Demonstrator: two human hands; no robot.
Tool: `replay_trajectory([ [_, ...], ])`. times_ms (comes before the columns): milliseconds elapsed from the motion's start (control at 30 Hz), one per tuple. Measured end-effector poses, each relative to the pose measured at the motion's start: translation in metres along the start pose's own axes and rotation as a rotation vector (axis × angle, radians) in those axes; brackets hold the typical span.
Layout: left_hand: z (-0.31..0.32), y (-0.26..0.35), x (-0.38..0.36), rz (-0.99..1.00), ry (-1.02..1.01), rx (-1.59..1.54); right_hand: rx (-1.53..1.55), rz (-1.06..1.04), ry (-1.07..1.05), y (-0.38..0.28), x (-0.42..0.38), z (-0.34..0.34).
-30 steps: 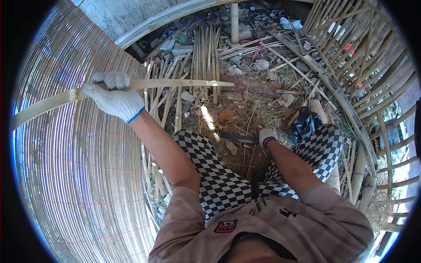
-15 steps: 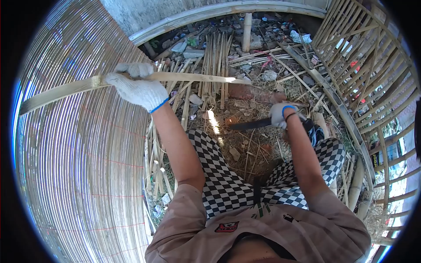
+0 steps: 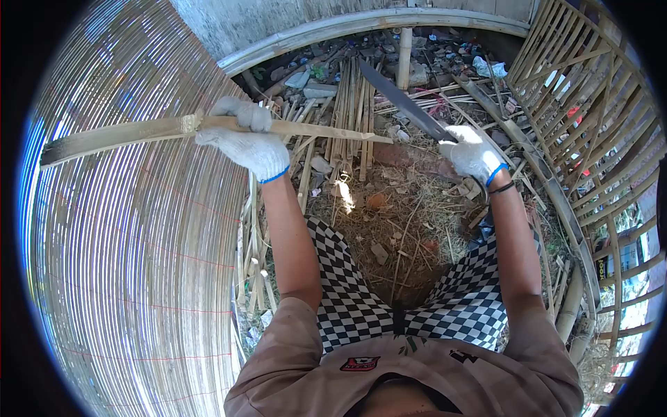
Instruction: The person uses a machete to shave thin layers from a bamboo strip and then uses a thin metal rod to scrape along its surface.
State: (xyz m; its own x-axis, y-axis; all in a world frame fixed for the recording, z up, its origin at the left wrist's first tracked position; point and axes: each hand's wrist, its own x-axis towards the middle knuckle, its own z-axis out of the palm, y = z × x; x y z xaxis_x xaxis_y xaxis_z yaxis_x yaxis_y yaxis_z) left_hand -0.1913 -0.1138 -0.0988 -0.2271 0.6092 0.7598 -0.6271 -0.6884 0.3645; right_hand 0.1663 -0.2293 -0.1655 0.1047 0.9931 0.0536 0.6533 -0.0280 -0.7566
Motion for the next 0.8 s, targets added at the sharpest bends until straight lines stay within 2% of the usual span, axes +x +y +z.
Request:
replay_trajectory([
  [33,-0.005,0.000,0.002,0.006,-0.107,-0.037,0.098,-0.045,-0.028,0.002,0.002,0.009],
  [67,0.006,-0.003,0.002,0.060,0.211,0.063,0.201,-0.026,-0.053,-0.013,-0.002,0.015],
  [167,0.017,-0.011,0.014,0.328,0.216,0.293,0.451,-0.038,-0.142,-0.047,-0.010,0.046],
  [200,0.036,-0.003,0.008,0.270,0.198,0.207,0.530,-0.079,-0.207,-0.051,-0.007,0.056],
  [233,0.034,0.004,0.003,0.165,0.103,0.142,0.528,-0.079,-0.202,-0.057,-0.006,0.065],
  [300,0.027,0.013,0.001,-0.054,-0.090,0.009,0.247,-0.298,-0.028,-0.065,0.000,0.082],
  [333,0.024,0.011,0.003,-0.083,-0.207,-0.073,0.149,-0.405,0.046,-0.070,0.003,0.087],
  [400,0.024,0.007,0.004,-0.149,-0.433,-0.235,0.076,-0.485,0.143,-0.085,-0.001,0.097],
  [500,0.059,0.006,-0.016,-0.098,-0.310,0.106,0.006,-0.627,0.278,-0.097,0.002,0.111],
  [600,0.077,-0.007,-0.029,-0.019,0.018,0.315,-0.035,-0.690,0.403,-0.113,0.001,0.107],
  [667,0.058,-0.014,-0.027,-0.072,0.103,0.311,-0.058,-0.669,0.387,-0.120,-0.002,0.107],
  [800,0.047,-0.020,-0.031,-0.041,0.260,0.374,-0.089,-0.648,0.337,-0.120,0.005,0.120],
])
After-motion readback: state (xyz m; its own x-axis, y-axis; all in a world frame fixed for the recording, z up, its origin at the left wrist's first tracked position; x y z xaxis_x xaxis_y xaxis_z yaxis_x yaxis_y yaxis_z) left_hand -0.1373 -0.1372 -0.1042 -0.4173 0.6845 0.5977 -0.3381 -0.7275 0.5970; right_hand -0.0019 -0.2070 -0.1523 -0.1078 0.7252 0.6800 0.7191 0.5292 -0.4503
